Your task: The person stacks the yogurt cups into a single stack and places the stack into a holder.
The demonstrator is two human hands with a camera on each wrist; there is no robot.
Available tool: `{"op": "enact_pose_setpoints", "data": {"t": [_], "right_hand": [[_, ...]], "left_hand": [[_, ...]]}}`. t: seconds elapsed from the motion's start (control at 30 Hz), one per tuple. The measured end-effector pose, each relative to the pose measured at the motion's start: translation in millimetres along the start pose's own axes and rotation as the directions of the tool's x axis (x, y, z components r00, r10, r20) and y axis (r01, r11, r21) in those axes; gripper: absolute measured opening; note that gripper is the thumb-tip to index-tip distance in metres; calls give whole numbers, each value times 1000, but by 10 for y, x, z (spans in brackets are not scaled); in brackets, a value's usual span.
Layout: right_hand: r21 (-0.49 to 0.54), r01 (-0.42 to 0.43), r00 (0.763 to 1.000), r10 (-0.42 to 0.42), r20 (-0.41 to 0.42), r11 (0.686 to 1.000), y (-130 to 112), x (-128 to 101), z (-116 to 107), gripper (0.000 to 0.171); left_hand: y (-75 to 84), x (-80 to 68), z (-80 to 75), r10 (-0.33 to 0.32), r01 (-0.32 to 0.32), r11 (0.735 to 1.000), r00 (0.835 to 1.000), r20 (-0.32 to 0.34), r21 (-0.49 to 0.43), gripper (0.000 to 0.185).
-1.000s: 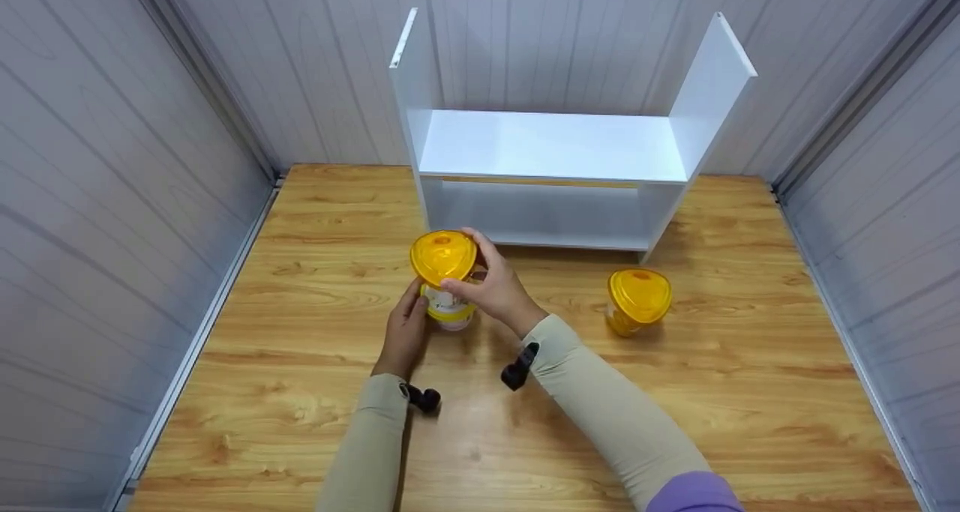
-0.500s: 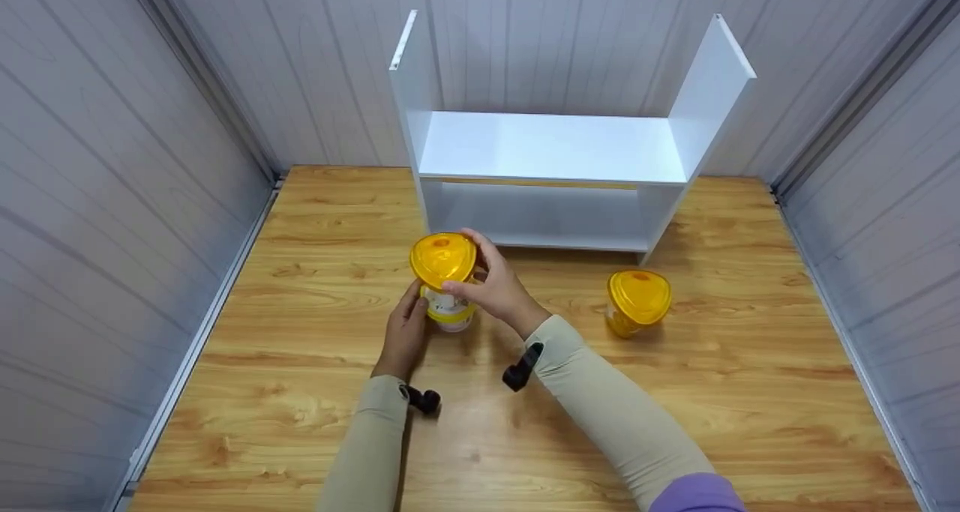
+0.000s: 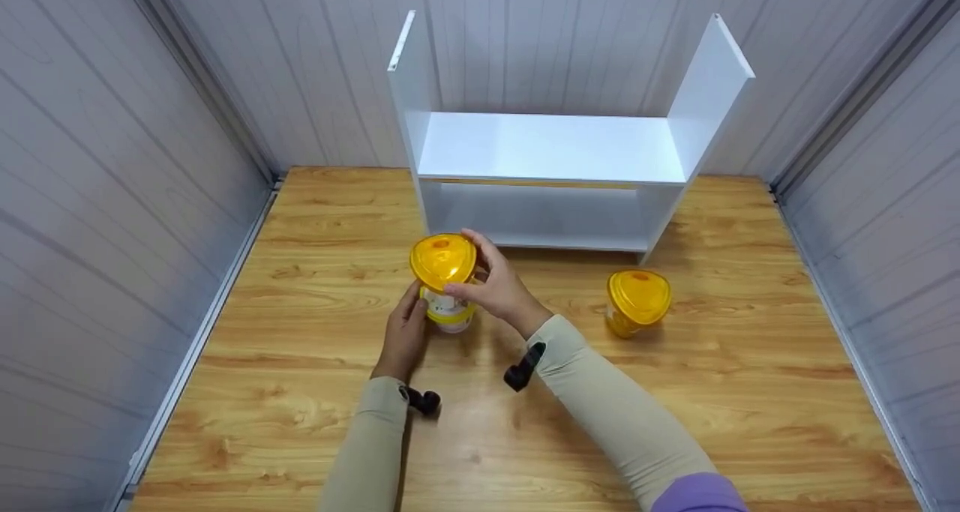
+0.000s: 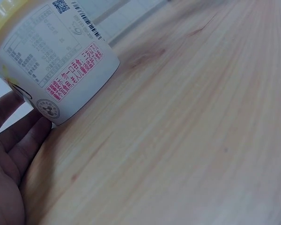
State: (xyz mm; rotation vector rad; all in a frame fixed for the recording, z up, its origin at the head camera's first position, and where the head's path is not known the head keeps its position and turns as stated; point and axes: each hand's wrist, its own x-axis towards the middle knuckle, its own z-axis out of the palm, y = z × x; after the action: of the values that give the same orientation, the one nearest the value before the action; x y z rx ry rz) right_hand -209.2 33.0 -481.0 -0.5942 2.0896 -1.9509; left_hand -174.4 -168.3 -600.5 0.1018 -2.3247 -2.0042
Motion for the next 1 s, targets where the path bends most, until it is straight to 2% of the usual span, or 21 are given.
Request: {"op": "enact_pose_setpoints", "data": {"t": [0.2, 0.43, 0.7, 1.0], "right_hand": [[-12, 12, 1000, -12, 0, 1000, -24, -16, -6, 95], [-34, 21, 1000, -22, -17, 999, -46, -87, -69, 96], [-13, 60, 996, -60, -69, 998, -65, -236, -293, 96], [-7, 148, 983, -148, -106, 989, -66, -424, -563, 87]], "left_hand": [[8, -6, 11, 35, -35, 999, 999, 5, -29, 50], [10, 18, 10, 20, -18, 999, 999, 36, -51, 51], [5, 28, 10, -16, 17, 999, 999, 34, -29, 51], [-14, 6, -2, -2, 3, 999, 1000, 18, -40, 52]]}}
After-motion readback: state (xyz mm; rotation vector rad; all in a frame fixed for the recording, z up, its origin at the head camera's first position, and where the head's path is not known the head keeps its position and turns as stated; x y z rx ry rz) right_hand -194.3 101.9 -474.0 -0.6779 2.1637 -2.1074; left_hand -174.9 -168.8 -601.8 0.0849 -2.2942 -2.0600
